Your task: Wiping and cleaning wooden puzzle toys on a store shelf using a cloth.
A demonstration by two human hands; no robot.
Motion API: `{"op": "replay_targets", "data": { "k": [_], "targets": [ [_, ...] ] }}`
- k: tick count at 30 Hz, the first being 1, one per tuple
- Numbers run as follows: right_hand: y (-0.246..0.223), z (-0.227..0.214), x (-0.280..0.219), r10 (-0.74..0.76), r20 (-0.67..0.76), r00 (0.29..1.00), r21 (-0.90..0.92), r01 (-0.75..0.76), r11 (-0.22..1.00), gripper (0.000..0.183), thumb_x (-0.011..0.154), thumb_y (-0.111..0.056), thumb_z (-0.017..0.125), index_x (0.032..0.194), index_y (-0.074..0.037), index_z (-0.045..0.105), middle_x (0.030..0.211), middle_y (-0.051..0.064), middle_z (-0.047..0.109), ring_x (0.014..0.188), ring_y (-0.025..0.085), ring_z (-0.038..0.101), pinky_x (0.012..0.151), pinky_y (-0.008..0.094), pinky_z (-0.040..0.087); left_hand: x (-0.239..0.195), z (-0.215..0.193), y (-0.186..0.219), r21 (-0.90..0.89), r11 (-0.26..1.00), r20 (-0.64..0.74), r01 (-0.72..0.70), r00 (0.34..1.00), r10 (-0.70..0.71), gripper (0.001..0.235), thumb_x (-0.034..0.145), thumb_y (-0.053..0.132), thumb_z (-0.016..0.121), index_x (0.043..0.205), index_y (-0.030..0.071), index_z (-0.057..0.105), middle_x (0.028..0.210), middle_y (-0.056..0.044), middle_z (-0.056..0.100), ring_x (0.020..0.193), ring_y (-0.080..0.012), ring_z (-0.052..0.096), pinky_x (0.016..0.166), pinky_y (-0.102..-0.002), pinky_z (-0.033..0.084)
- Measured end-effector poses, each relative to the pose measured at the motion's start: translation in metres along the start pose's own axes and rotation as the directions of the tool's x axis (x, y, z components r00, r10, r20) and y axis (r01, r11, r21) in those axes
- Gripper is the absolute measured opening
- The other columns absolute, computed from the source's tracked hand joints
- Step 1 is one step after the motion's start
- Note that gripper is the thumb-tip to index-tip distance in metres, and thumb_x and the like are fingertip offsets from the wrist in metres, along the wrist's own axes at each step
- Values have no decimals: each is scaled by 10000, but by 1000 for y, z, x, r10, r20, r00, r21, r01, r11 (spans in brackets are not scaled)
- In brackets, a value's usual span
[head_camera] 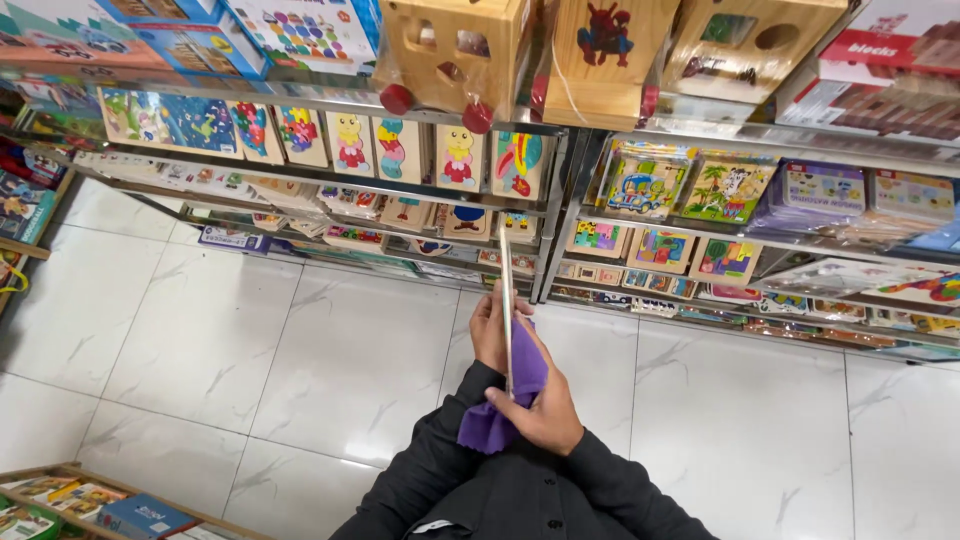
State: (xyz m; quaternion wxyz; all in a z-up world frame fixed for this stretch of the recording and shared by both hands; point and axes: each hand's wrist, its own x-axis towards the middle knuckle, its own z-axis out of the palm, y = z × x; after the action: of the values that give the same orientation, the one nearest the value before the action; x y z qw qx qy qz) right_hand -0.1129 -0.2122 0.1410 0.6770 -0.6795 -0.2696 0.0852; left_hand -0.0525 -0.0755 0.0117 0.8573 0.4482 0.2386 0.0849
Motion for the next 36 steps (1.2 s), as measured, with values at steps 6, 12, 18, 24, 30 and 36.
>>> {"op": "replay_targets", "data": {
  "k": [6, 12, 18, 24, 30, 36],
  "targets": [
    [64, -8, -11, 290, -334, 897, 265, -206, 942, 474, 953, -124, 693, 1383, 48, 589, 1187, 170, 750, 1033, 217, 746, 916, 328, 597, -8, -1, 36, -67, 994, -116, -84, 990, 76, 376, 1078, 324, 612, 1207, -17, 522, 1016, -158, 702, 873, -168, 690, 781, -321, 580],
    [57, -33, 17, 461, -525, 715, 593, -82, 801, 316, 935, -74, 714, 1220, 41, 638, 1095, 109, 730, 931, 183, 709, 818, 329, 587, -51, -7, 86, -152, 984, 149, -89, 982, 112, 359, 995, 114, 632, 1316, -10, 531, 1175, -129, 702, 1008, -199, 708, 874, -380, 571],
    [50, -19, 27, 540, -441, 717, 709, -91, 700, 251, 964, -117, 691, 1172, 19, 663, 1048, 88, 740, 881, 167, 715, 777, 314, 586, -64, -28, 59, 75, 997, 228, -22, 974, 5, 292, 1007, 103, 677, 1236, -68, 617, 1159, -157, 719, 1010, -187, 711, 938, -373, 581],
    [69, -12, 16, 484, -256, 837, 594, -259, 762, 238, 994, -129, 686, 1141, 54, 722, 1010, 110, 746, 857, 150, 696, 743, 289, 558, -53, -34, 78, -92, 993, 100, -79, 991, 88, 311, 1004, 117, 674, 1252, -56, 600, 1178, -123, 708, 1047, -157, 678, 919, -322, 545],
    [106, -32, -12, 658, -388, 645, 574, -390, 720, 201, 952, -73, 678, 1112, 48, 680, 1012, 134, 735, 855, 221, 712, 767, 355, 595, 5, -65, 205, 239, 850, 125, -470, 883, 453, 431, 1042, 140, 591, 1410, -28, 443, 1329, -98, 611, 1165, -145, 601, 1010, -329, 508],
    [138, -40, -46, 729, -422, 538, 590, -447, 672, 257, 923, -17, 592, 1162, 65, 638, 1061, 174, 724, 888, 262, 730, 789, 375, 606, 71, -58, 342, 346, 550, 293, -760, 644, 706, 599, 1123, 215, 597, 1553, -35, 263, 1416, -168, 598, 1263, -180, 600, 1100, -318, 500]
  ]
}}
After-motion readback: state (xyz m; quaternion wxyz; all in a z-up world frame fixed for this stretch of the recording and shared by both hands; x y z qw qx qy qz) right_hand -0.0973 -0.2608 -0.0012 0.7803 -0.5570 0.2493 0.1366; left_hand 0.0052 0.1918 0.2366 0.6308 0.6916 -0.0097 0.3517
